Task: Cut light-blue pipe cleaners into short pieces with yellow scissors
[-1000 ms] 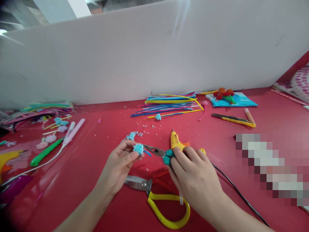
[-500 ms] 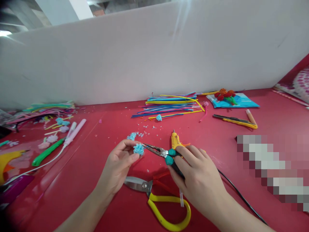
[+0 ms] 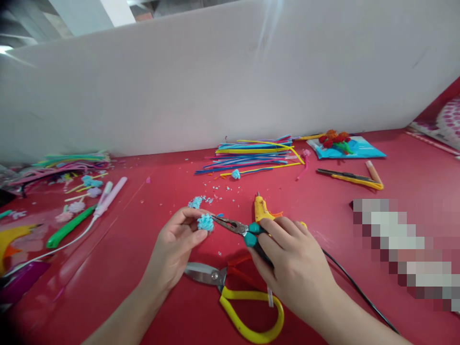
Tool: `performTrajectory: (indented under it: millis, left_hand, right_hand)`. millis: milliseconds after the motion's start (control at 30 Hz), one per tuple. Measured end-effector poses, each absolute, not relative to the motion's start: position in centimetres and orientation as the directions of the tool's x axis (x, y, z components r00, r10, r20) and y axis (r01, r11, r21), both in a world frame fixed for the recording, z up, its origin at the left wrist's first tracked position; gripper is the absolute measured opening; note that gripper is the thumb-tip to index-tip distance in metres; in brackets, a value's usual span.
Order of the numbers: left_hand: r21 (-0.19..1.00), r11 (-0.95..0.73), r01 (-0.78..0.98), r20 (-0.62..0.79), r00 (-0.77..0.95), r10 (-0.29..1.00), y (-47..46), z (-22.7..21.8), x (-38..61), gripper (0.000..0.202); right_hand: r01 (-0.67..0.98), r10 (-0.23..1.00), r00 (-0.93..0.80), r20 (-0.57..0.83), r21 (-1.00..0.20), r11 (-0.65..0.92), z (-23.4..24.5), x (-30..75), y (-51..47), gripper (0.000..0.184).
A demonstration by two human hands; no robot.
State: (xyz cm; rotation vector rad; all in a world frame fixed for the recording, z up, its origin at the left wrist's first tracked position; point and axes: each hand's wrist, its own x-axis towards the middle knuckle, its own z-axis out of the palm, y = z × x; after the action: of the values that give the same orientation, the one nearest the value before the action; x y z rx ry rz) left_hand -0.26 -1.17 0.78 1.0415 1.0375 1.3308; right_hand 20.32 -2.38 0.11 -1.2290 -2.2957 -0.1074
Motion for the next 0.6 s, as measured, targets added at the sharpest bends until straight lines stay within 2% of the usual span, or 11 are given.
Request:
performTrajectory:
  millis: [400,600]
  left_hand:
    - [0.975,-0.022,-0.222,0.017,-0.027,1.0,-1.05,0.72,-0.17,0.02]
    - [0.98,-0.019,-0.199,0.013,-0.03,0.999,-1.22,0.65,-0.07,0.02]
  right_hand:
    - [0.797,0.742,-0.452,0.495,-0.15,0.585,0.09,20.32,-2.39,0.016]
    - [0.815,0.725,-0.477,0.497,-0.059,0.577,0.05,20.37,-2.55,0.013]
